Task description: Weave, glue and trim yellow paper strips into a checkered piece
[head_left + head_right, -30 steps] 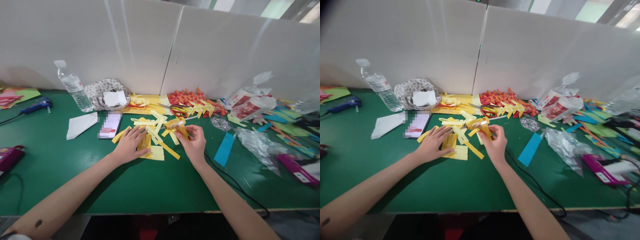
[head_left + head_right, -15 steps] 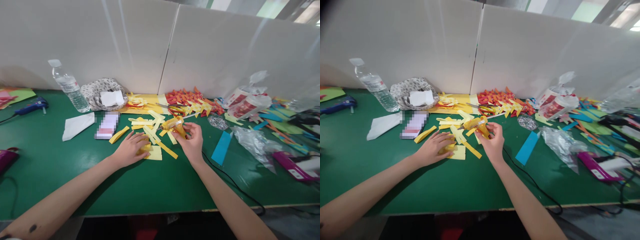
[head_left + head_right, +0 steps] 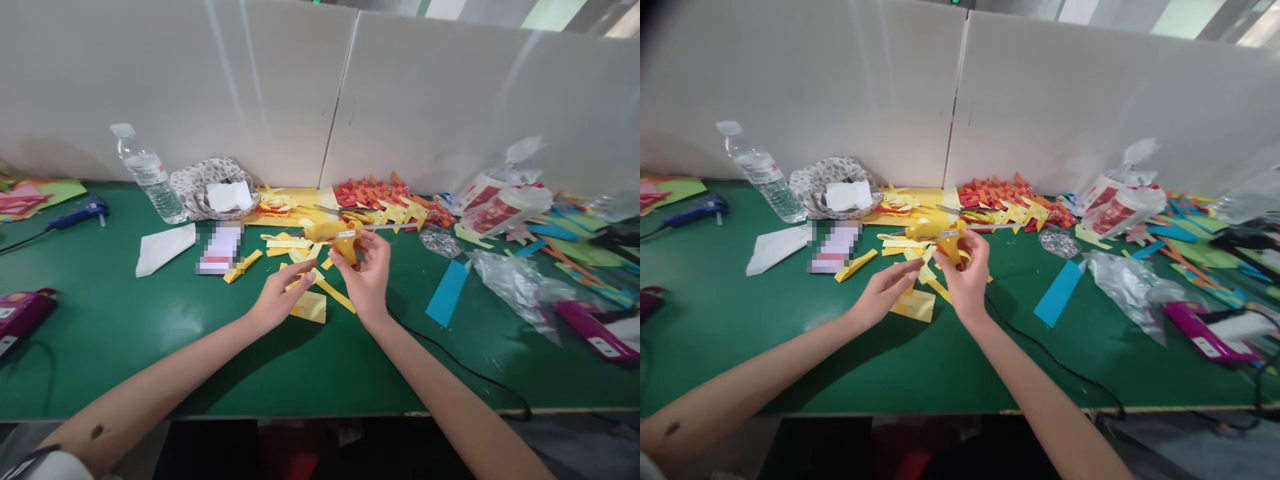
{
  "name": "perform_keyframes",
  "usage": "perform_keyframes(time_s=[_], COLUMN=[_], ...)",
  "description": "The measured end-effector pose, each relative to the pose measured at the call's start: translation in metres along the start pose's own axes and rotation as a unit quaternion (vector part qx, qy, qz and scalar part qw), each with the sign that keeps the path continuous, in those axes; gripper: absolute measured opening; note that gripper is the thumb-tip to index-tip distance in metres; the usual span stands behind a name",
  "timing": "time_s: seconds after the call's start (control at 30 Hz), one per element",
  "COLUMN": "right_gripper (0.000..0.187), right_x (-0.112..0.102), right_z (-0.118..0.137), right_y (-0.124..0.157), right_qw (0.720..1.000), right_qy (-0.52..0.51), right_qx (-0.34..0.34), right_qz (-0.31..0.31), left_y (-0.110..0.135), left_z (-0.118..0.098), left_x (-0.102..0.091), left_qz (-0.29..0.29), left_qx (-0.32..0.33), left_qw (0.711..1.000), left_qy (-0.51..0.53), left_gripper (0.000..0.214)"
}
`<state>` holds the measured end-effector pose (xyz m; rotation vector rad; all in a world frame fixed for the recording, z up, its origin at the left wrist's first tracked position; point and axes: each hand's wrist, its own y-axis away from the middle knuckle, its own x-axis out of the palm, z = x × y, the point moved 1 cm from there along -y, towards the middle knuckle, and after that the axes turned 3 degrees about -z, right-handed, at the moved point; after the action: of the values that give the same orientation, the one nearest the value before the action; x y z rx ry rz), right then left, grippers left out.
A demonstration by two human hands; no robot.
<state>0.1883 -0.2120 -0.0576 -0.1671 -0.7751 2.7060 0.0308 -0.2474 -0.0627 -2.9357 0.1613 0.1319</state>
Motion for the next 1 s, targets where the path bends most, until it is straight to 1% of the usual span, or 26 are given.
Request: perform_keyframes(time_s=[0.03,0.1,0.17,0.23,0.3,0.37,0.43,0.5,0.53,0.6,0.67,0.73,0.8,0.87,1.0], right_gripper=[0.05,0.042,0.038,0.039,0.043,0.042,0.034,0.025,0.025,0.028,0.03,0.028,0.026,0.027,0.03], right_x=[0.003,0.007,0.008,0.009,0.009,0.008,0.005,0.0,-0.003,-0.011,-0.017,-0.021,-0.022,-0.021,-0.018], right_z=[0.003,0.006,0.007,0.006,0.004,0.003,0.004,0.006,0.007,0.008,0.007,0.005,0.003,0.004,0.008], right_y=[0.004,0.013,0.02,0.026,0.029,0.028,0.023,0.013,0.008,-0.002,-0.009,-0.012,-0.012,-0.01,-0.006], right_qw=[1.0,1.0,1.0,0.999,0.998,0.995,0.988,0.971,0.96,0.946,0.944,0.942,0.937,0.932,0.928], right_qy=[-0.008,-0.01,-0.012,-0.021,-0.034,-0.063,-0.122,-0.195,-0.226,-0.253,-0.25,-0.241,-0.239,-0.243,-0.257], right_qx=[-0.001,-0.006,-0.013,-0.015,-0.008,0.019,0.069,0.132,0.158,0.197,0.213,0.232,0.253,0.264,0.263], right_qz=[0.007,0.018,0.015,0.027,0.06,0.078,0.064,0.05,0.042,0.05,0.026,-0.008,-0.031,-0.043,-0.054], left_y=[-0.003,-0.01,-0.017,-0.021,-0.023,-0.026,-0.027,-0.029,-0.029,-0.029,-0.028,-0.027,-0.024,-0.023,-0.021], left_z=[-0.001,-0.003,-0.004,-0.005,-0.005,-0.004,-0.003,-0.002,-0.002,-0.002,-0.001,0.0,0.002,0.004,0.005], left_x=[0.009,0.026,0.041,0.05,0.053,0.052,0.048,0.045,0.044,0.044,0.046,0.047,0.047,0.046,0.043], left_qz=[-0.016,-0.037,-0.054,-0.069,-0.105,-0.131,-0.151,-0.172,-0.179,-0.167,-0.133,-0.104,-0.098,-0.092,-0.066], left_qx=[-0.047,-0.113,-0.135,-0.149,-0.141,-0.11,-0.08,-0.064,-0.058,-0.043,-0.034,-0.042,-0.057,-0.062,-0.057], left_qw=[0.995,0.97,0.937,0.912,0.909,0.919,0.928,0.932,0.935,0.943,0.952,0.956,0.957,0.958,0.955], left_qy=[0.081,0.213,0.318,0.375,0.378,0.355,0.331,0.311,0.301,0.283,0.273,0.27,0.267,0.265,0.284], left_gripper=[0.032,0.03,0.025,0.023,0.025,0.025,0.025,0.026,0.026,0.029,0.032,0.036,0.037,0.037,0.039])
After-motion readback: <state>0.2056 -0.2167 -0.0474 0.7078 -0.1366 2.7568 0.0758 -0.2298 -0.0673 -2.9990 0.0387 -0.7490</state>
